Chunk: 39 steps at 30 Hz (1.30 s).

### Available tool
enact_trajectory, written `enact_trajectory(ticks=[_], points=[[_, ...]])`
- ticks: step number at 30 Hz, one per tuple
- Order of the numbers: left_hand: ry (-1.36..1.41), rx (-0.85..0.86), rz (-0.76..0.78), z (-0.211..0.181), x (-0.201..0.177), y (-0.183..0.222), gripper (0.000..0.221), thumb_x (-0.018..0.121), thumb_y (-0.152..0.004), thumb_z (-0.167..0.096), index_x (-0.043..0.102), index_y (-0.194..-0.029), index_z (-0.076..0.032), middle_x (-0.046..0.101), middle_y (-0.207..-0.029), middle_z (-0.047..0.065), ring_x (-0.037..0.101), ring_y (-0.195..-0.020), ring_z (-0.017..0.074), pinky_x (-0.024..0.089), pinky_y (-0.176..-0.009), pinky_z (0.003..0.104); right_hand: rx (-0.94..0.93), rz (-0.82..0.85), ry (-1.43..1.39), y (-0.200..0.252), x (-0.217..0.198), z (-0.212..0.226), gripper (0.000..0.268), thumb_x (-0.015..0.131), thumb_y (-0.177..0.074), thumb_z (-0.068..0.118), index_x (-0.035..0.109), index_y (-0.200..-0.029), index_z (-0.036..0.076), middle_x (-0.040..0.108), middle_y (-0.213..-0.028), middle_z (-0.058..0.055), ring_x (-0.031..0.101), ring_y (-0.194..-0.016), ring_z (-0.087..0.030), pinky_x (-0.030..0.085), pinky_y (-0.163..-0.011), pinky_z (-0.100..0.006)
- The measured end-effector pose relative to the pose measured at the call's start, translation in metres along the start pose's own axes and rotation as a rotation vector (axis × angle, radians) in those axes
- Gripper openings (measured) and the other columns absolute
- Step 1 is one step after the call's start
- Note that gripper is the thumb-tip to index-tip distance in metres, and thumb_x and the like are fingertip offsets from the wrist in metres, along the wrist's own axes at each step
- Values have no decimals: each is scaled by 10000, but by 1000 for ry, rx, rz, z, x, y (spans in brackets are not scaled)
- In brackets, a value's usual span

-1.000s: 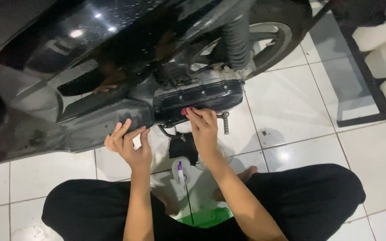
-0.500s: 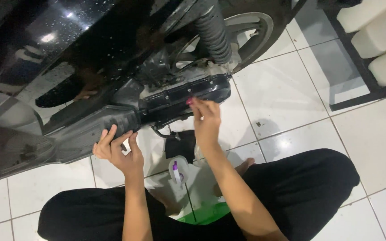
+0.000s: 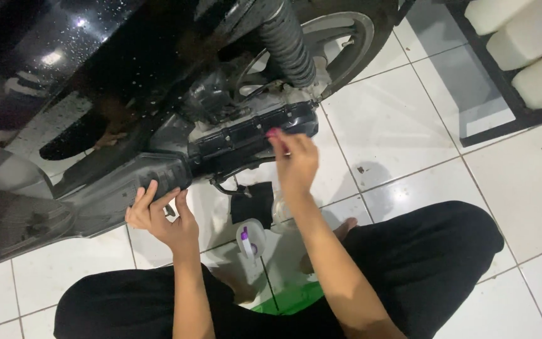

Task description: The person sits on the floor and scrubs the lower side panel and engine area of a black motorcycle with a pink sponge. They repeatedly dip the sponge into a bucket of water to rinse it before continuing to scrub the vehicle's surface.

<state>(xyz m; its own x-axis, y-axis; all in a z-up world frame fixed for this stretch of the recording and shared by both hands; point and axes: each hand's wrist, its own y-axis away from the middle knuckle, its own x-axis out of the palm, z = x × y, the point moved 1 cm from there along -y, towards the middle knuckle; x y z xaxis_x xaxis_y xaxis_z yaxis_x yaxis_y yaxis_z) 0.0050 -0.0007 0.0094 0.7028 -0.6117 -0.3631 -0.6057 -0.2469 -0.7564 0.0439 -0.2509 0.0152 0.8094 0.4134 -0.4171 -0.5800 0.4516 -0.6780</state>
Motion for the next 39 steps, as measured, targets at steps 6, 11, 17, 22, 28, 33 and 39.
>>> enact_trajectory(ticks=[6, 11, 17, 22, 28, 33, 39], points=[[12, 10, 7, -2, -1, -4, 129, 818, -975, -210, 705, -918, -187, 599, -1253, 12, 472, -1279, 296, 250, -1128, 510, 24, 31, -27, 4, 0, -9, 236, 932, -731, 152, 809, -931, 172, 677, -732, 8, 637, -622, -190, 543, -606, -308], [-5, 13, 10, -3, -2, -4, 130, 813, -979, -213, 702, -920, -179, 597, -1263, 17, 464, -1288, 294, 256, -1133, 502, 54, 11, -59, -4, -7, -12, 216, 912, -761, 181, 804, -947, 155, 671, -728, -20, 648, -629, -222, 540, -613, -327], [-14, 59, 16, 1, -1, -4, 138, 814, -978, -189, 687, -927, -174, 592, -1269, 36, 459, -1295, 297, 249, -1132, 494, 108, 9, -96, -3, -5, -19, 237, 922, -746, 156, 797, -947, 145, 665, -731, -8, 647, -629, -203, 549, -614, -315], [-19, 88, 11, -1, -1, -5, 141, 799, -990, -221, 679, -934, -171, 593, -1275, 37, 455, -1297, 282, 258, -1132, 487, 142, 28, -75, -10, -9, -2, 224, 908, -761, 137, 794, -953, 133, 673, -755, -22, 655, -652, -216, 554, -623, -320], [-6, 124, -5, 6, 1, -3, 145, 804, -978, -219, 686, -934, -147, 595, -1273, 67, 457, -1286, 316, 314, -1135, 486, 199, -55, -184, -13, -11, -19, 219, 912, -777, 127, 786, -952, 89, 664, -734, -54, 666, -626, -228, 562, -623, -311], [-43, 147, -21, 7, 0, -3, 152, 810, -979, -206, 685, -931, -135, 594, -1287, 79, 450, -1288, 331, 315, -1137, 479, 178, -47, -159, -12, -14, -17, 188, 888, -806, 111, 811, -978, 108, 710, -752, -56, 692, -630, -210, 566, -604, -308], [-50, 136, -32, 8, 2, -1, 173, 807, -987, -243, 684, -928, -138, 599, -1280, 83, 455, -1280, 350, 319, -1141, 490, 240, -56, -195, -19, -15, -38, 179, 858, -836, 105, 805, -1005, 83, 718, -763, -75, 671, -617, -196, 511, -521, -281]])
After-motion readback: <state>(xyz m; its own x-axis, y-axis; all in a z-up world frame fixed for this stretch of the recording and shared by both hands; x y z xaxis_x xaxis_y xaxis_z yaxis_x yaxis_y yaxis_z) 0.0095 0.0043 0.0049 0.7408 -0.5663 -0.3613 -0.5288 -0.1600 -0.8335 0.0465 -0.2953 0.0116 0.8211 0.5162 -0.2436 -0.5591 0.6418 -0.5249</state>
